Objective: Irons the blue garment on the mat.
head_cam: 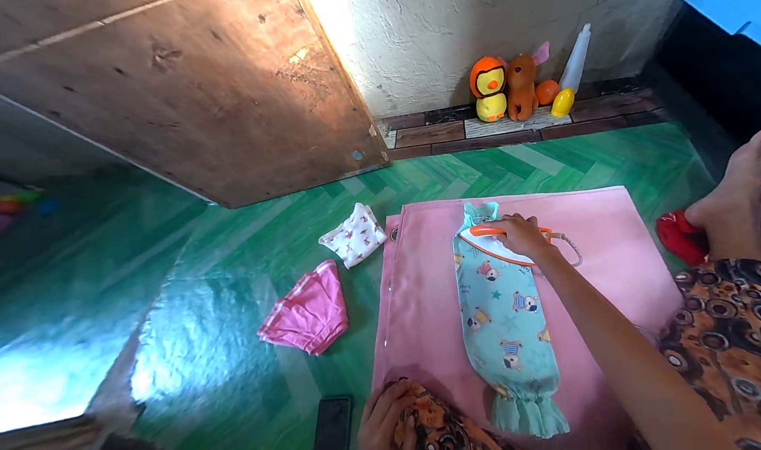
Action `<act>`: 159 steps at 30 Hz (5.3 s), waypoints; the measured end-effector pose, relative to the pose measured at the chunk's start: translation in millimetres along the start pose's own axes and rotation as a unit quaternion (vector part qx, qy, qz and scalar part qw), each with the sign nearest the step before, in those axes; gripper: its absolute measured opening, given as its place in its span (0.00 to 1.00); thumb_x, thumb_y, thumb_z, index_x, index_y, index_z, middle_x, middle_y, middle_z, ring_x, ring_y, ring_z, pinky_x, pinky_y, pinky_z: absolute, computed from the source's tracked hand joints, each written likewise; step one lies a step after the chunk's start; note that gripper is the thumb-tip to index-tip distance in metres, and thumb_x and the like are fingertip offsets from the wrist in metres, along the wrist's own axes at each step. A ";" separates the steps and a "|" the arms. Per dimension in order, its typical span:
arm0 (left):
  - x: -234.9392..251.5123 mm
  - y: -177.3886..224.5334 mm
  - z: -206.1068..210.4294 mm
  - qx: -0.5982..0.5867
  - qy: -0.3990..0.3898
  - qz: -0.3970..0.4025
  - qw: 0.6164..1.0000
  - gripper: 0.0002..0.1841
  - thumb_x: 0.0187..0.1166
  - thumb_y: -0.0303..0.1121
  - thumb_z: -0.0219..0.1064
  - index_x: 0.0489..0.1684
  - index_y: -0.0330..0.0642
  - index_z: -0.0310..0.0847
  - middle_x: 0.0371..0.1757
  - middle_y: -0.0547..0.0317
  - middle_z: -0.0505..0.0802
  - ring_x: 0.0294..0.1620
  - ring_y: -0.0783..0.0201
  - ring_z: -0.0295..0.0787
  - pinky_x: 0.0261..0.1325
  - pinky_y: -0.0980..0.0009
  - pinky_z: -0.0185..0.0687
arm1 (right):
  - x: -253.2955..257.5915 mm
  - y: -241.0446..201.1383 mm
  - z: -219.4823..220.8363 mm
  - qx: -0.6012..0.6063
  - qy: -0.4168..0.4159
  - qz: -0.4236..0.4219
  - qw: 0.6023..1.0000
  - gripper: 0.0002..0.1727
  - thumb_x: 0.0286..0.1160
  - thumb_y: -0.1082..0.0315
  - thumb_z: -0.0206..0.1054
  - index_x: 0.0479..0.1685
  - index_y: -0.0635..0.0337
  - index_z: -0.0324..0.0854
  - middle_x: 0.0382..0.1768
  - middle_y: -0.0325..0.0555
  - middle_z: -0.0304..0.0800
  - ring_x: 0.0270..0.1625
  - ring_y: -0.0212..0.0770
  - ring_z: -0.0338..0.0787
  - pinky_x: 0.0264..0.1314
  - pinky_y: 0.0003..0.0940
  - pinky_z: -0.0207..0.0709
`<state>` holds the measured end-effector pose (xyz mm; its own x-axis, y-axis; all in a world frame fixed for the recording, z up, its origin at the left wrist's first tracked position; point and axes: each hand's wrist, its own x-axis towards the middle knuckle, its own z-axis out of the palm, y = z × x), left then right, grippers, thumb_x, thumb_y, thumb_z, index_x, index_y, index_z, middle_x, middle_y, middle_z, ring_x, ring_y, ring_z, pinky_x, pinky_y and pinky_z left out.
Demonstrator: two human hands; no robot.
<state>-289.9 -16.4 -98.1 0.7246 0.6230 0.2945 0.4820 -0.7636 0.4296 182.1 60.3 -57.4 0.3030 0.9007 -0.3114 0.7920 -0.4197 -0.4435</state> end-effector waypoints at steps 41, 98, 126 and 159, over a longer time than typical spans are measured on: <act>1.2 4.5 4.1 0.019 0.038 0.005 0.999 0.19 0.80 0.45 0.54 0.46 0.50 0.93 0.60 0.60 0.95 0.68 0.63 0.88 0.81 0.56 0.69 | -163.3 -16.8 67.8 0.008 -0.099 -0.076 0.992 0.25 0.89 0.62 0.60 0.82 0.30 0.77 0.71 0.55 0.85 0.79 0.63 0.76 0.79 0.72 0.61; 3.1 3.6 -1.4 -0.002 -0.009 -0.003 1.000 0.18 0.84 0.44 0.54 0.49 0.47 0.91 0.63 0.56 0.93 0.71 0.64 0.85 0.85 0.58 0.63 | -13.2 -7.4 1.2 0.045 -0.046 0.008 0.998 0.29 0.85 0.65 0.61 0.84 0.28 0.75 0.79 0.46 0.81 0.85 0.57 0.73 0.81 0.73 0.58; 3.9 11.1 3.4 0.023 0.039 -0.022 0.999 0.17 0.77 0.42 0.58 0.43 0.47 0.94 0.59 0.59 0.95 0.66 0.59 0.89 0.79 0.50 0.72 | -196.1 -7.0 94.6 0.027 -0.104 -0.093 0.990 0.25 0.86 0.51 0.63 0.81 0.40 0.77 0.68 0.57 0.87 0.66 0.61 0.89 0.66 0.64 0.79; 5.5 10.8 -1.8 -0.022 0.002 -0.031 0.999 0.17 0.82 0.40 0.58 0.46 0.42 0.93 0.59 0.50 0.95 0.66 0.54 0.89 0.81 0.49 0.68 | -139.8 22.6 56.2 0.011 0.007 0.167 0.986 0.30 0.94 0.49 0.50 0.94 0.33 0.57 0.69 0.61 0.86 0.64 0.65 0.90 0.63 0.61 0.82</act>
<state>-281.7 -21.0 -90.3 0.6923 0.6693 0.2699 0.5037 -0.7160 0.4834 127.9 -81.4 -71.2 0.5527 0.7132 -0.4310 0.6346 -0.6955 -0.3370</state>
